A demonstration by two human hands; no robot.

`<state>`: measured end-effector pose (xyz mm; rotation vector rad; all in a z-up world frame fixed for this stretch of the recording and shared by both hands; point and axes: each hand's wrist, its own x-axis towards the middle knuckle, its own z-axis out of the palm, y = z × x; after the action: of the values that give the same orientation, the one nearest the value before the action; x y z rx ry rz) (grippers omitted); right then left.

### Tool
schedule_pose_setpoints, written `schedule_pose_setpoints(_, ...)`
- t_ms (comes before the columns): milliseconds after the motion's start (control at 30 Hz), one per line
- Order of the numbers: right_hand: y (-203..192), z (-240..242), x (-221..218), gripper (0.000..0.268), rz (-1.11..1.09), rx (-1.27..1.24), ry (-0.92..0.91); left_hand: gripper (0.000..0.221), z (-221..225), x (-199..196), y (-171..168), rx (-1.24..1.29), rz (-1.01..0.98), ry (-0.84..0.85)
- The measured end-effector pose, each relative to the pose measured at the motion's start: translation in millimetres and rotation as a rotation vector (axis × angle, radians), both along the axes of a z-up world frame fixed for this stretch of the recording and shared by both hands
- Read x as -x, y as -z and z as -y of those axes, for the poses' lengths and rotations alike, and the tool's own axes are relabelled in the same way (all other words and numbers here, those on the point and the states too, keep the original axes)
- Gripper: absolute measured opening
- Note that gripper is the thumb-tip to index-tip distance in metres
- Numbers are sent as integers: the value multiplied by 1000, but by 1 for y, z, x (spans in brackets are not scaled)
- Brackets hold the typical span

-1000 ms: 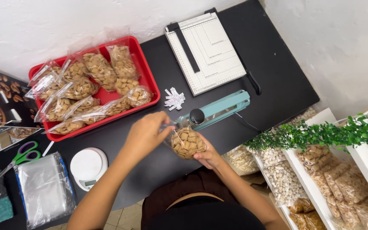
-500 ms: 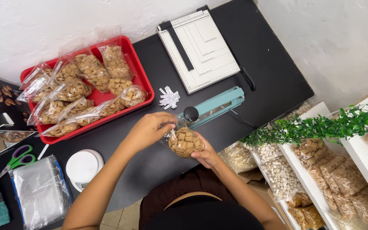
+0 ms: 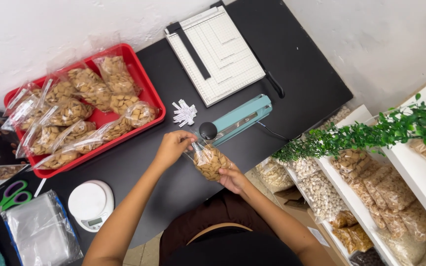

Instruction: The person places a plastic bag filled with snacks into a handheld heat sealer to seal the top. They then pick up a small white label, place it on the sealed bag, and use the sealer again to affix the label. This process is repeated for multiple bags, which are then placed into a red tray.

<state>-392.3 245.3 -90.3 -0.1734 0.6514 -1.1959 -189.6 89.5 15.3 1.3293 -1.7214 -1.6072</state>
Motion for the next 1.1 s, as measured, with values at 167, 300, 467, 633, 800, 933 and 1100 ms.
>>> schedule_pose_setpoints(167, 9, 5, 12, 61, 15, -34, 70, 15, 27, 31, 27, 150, 127, 93)
schedule_pose_setpoints(300, 16, 13, 26, 49, 40, -60, 181, 13, 55, 68, 21, 328, 61, 216)
schedule_pose_setpoints(467, 23, 22, 46, 48, 56, -137, 340, 14, 83, 110, 48, 293, 78, 293)
schedule_pose_setpoints(633, 33, 27, 58, 45, 29, -185, 443, 15, 91, 134, 42, 187, 104, 288)
schedule_pose_setpoints(800, 11, 22, 51, 42, -26, -244, 499, 19, 93, 139, 50, 20, 89, 282)
schedule_pose_setpoints(933, -6, 20, 50, 42, -59, -281, 511, 24, 95, 134, 33, -47, 28, 302)
schedule_pose_setpoints(1100, -23, 23, 46, 40, -98, -309, 514, 33, 96, 126, 22, -2, -5, 410)
